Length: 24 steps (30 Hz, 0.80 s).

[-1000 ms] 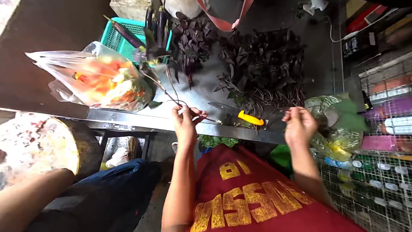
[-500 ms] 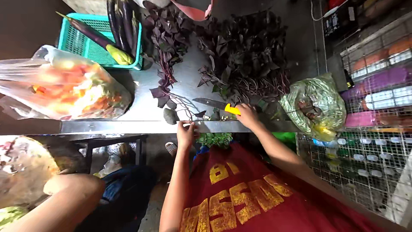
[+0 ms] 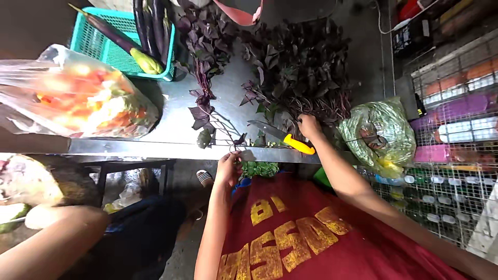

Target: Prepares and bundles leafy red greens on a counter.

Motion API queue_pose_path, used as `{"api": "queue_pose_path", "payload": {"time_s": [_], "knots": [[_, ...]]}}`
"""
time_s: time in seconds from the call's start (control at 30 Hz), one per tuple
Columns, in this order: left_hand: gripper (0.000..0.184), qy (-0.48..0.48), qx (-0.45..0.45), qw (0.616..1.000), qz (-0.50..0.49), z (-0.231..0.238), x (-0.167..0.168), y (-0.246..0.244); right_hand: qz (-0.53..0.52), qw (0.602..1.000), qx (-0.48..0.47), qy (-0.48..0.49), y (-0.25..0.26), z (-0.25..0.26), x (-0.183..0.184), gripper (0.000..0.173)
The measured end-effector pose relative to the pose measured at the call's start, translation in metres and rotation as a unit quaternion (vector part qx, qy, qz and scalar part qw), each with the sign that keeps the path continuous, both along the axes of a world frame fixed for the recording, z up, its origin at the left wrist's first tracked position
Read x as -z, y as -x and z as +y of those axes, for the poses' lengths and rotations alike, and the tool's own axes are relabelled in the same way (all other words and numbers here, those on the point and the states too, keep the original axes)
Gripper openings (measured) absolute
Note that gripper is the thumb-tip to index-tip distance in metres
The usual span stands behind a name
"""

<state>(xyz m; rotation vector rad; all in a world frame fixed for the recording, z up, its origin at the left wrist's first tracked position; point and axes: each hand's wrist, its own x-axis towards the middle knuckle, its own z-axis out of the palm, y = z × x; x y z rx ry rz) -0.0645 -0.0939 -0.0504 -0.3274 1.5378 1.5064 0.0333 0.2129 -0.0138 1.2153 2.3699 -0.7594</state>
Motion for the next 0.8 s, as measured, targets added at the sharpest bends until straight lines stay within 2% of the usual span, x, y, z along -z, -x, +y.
{"api": "queue_pose_path", "payload": {"time_s": [0.2,0.3,0.37,0.53,0.67,0.8], "knots": [[0.024,-0.033,-0.013,0.999,-0.014,0.004,-0.002,0.003,0.137,0.979,0.071,0.134,-0.007,0.018,0.012,0.031],[0.025,-0.036,-0.009,0.999,-0.009,0.008,-0.003,0.006,0.206,0.939,0.152,0.230,0.001,0.009,-0.008,0.028],[0.024,-0.037,-0.011,0.999,-0.011,0.011,-0.003,0.008,0.211,0.924,0.175,0.268,0.007,0.009,-0.017,0.030],[0.021,-0.044,-0.018,0.999,-0.011,0.015,0.000,0.008,0.135,0.944,0.142,0.266,0.033,0.017,-0.026,0.032],[0.021,-0.053,-0.030,0.998,-0.020,0.010,0.007,0.009,0.179,0.944,0.128,0.247,0.042,0.019,-0.041,0.033],[0.020,-0.053,-0.033,0.998,-0.026,0.006,0.006,0.006,0.158,0.948,0.112,0.253,0.040,0.018,-0.047,0.035]]}}
